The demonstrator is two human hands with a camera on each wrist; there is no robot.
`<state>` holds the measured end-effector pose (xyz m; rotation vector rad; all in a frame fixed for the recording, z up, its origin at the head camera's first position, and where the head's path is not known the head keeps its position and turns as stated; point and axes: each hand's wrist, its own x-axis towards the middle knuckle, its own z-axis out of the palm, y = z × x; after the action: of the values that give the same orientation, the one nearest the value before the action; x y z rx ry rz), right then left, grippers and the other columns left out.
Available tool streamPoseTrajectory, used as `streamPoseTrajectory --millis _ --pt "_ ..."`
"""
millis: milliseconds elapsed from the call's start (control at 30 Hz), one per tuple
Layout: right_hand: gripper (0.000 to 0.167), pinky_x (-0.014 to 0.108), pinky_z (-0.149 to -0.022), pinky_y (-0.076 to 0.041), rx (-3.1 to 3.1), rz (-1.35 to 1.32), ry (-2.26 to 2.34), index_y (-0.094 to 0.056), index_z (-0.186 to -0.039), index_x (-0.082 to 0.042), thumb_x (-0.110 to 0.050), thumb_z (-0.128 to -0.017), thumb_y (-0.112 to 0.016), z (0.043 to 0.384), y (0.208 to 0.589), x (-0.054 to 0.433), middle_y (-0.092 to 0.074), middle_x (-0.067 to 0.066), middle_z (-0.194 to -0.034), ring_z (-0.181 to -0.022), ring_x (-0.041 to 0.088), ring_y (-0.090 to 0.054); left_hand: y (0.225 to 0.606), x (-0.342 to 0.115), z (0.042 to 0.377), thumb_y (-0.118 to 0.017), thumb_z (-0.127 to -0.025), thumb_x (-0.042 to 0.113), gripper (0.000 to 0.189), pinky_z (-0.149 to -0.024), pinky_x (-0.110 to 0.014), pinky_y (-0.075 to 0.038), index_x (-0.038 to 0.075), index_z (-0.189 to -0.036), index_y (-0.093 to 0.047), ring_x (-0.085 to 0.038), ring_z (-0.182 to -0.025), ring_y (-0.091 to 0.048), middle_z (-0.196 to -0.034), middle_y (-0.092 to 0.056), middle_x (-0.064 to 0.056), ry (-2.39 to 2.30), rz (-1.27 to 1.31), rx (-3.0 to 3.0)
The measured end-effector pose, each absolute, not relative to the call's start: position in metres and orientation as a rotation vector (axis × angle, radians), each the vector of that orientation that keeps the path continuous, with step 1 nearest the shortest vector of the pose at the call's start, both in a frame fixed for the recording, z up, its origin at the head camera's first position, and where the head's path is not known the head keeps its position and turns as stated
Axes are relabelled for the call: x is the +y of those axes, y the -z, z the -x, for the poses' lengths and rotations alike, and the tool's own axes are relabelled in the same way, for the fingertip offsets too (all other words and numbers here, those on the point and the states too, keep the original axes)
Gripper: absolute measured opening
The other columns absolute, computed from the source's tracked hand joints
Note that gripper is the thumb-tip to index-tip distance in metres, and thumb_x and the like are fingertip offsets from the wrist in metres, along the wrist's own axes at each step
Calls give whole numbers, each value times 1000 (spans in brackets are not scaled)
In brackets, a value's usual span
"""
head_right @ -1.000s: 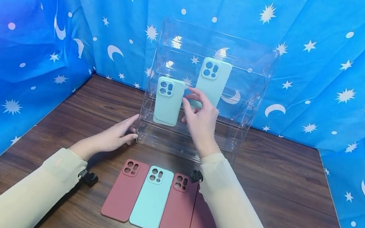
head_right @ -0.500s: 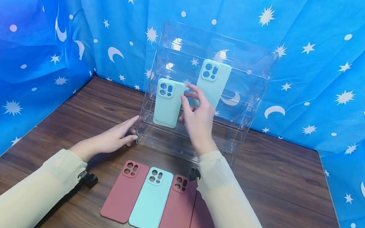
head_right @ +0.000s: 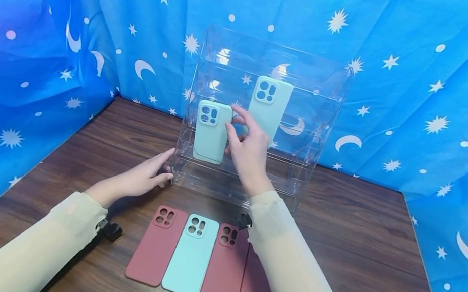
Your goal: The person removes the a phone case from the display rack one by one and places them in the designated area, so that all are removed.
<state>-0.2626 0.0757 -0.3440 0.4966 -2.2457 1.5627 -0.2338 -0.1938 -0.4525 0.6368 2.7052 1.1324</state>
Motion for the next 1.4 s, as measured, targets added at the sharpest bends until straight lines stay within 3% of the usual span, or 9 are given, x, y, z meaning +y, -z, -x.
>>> streamPoseTrajectory --millis 367,767,1100,1267,1400 --pt "34 29 -42 -49 -2206 -542 -1444 -67 -135 -24 -22 -101 -69 277 358 83 -74 3 -108 -48 25 -62 452 -195 233 -52 -109 15 72 -87 -37 -62 1 -165 -10 -23 -93 -71 -137 -54 -27 -1150 -645 2690" --pt "29 29 -43 -51 -2184 -538 -1440 -68 -129 -22 -23 -100 -70 273 356 82 -75 4 -104 -45 25 -61 453 -194 233 -53 -109 14 72 -85 -34 -62 2 -165 -11 -23 -95 -70 -135 -54 -25 -1161 -648 2687" --pt "28 29 -60 -62 -2174 -510 -1449 -69 -127 -20 -20 -99 -72 270 352 84 -76 7 -106 -65 27 -72 452 -193 234 -53 -109 14 72 -84 -32 -62 1 -165 -10 -26 -99 -70 -138 -53 -26 -1160 -653 2684" --pt "27 36 -69 -63 -2194 -477 -1363 -70 -125 -23 -23 -98 -73 270 353 88 -78 6 -108 -75 16 -72 453 -194 234 -52 -109 14 72 -85 -33 -63 2 -165 -10 -27 -103 -69 -140 -51 -27 -1162 -649 2680" --pt "28 34 -69 -61 -2206 -464 -1324 -70 -126 -22 -25 -98 -73 269 353 90 -79 5 -109 -77 12 -71 454 -194 235 -53 -109 15 72 -85 -33 -63 3 -165 -10 -26 -102 -69 -142 -50 -27 -1164 -646 2679"
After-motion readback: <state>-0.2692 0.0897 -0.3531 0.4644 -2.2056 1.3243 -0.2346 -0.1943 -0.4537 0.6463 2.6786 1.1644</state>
